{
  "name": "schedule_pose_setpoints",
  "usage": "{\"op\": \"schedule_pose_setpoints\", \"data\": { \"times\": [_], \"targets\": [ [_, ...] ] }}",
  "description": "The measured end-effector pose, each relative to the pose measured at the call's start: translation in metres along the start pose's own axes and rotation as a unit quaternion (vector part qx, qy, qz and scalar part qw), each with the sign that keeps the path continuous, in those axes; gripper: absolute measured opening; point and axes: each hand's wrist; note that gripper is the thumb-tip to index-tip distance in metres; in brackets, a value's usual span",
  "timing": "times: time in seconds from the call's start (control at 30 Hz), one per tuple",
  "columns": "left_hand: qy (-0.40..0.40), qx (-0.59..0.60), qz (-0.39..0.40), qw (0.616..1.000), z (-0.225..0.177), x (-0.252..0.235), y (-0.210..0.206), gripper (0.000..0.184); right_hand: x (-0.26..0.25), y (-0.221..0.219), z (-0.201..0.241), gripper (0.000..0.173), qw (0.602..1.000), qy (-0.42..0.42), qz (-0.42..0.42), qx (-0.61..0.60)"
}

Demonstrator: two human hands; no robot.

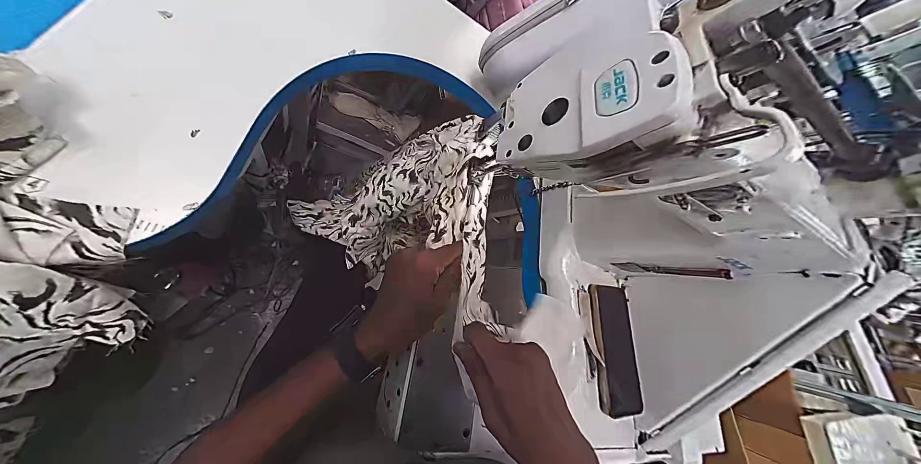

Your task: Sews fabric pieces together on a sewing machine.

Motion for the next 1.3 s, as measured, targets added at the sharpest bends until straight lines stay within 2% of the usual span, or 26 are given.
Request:
{"op": "schedule_pose_setpoints", "data": {
  "times": [0.1, 0.17, 0.27, 0.43, 0.63, 0.73, 0.83, 0.93, 1.1, 1.2, 1.3],
  "targets": [
    [-0.008, -0.018, 0.005, 1.000, 0.000, 0.000, 0.007, 0.031, -0.002, 0.012, 0.004, 0.035, 0.996, -0.054, 0.052, 0.057],
    [-0.003, -0.011, 0.015, 1.000, 0.000, -0.002, 0.009, 0.032, -0.006, 0.017, 0.004, 0.035, 0.995, -0.042, 0.077, 0.044],
    [0.003, 0.001, 0.018, 1.000, 0.000, -0.004, 0.010, 0.032, -0.010, 0.009, 0.001, 0.028, 0.995, -0.038, 0.072, 0.052],
    [-0.072, -0.014, 0.002, 0.997, 0.001, 0.005, 0.011, 0.027, -0.013, 0.002, -0.007, 0.026, 0.996, -0.025, 0.037, 0.073],
    [-0.154, -0.106, -0.047, 0.981, -0.006, 0.013, 0.013, 0.025, -0.012, 0.004, -0.012, 0.028, 0.997, -0.023, 0.033, 0.061],
    [-0.182, -0.121, -0.059, 0.974, -0.006, 0.013, 0.005, 0.020, -0.013, 0.004, -0.010, 0.031, 0.998, -0.052, -0.011, 0.027],
    [-0.168, -0.128, -0.063, 0.975, -0.012, 0.017, 0.004, 0.019, -0.010, 0.002, -0.008, 0.026, 0.991, -0.106, -0.070, -0.036],
    [-0.151, -0.129, -0.056, 0.978, -0.022, 0.022, 0.013, 0.019, -0.007, 0.002, -0.006, 0.022, 0.972, -0.178, -0.105, -0.107],
    [-0.127, -0.092, -0.066, 0.985, -0.018, 0.026, 0.008, 0.020, -0.011, 0.007, 0.007, 0.014, 0.922, -0.257, -0.117, -0.264],
    [-0.109, -0.084, -0.059, 0.989, -0.020, 0.024, 0.008, 0.017, -0.010, 0.000, 0.007, 0.013, 0.925, -0.231, -0.144, -0.265],
    [-0.096, -0.068, -0.054, 0.992, -0.016, 0.022, 0.005, 0.018, -0.006, -0.017, 0.006, 0.012, 0.962, -0.103, -0.221, -0.123]
  ]
}}
Point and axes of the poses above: each hand's wrist, its own x-axis away from the middle knuckle, its own y-axis out of the back of the hand, z = x × y, and after that the axes turned 15 degrees about -z, right-handed
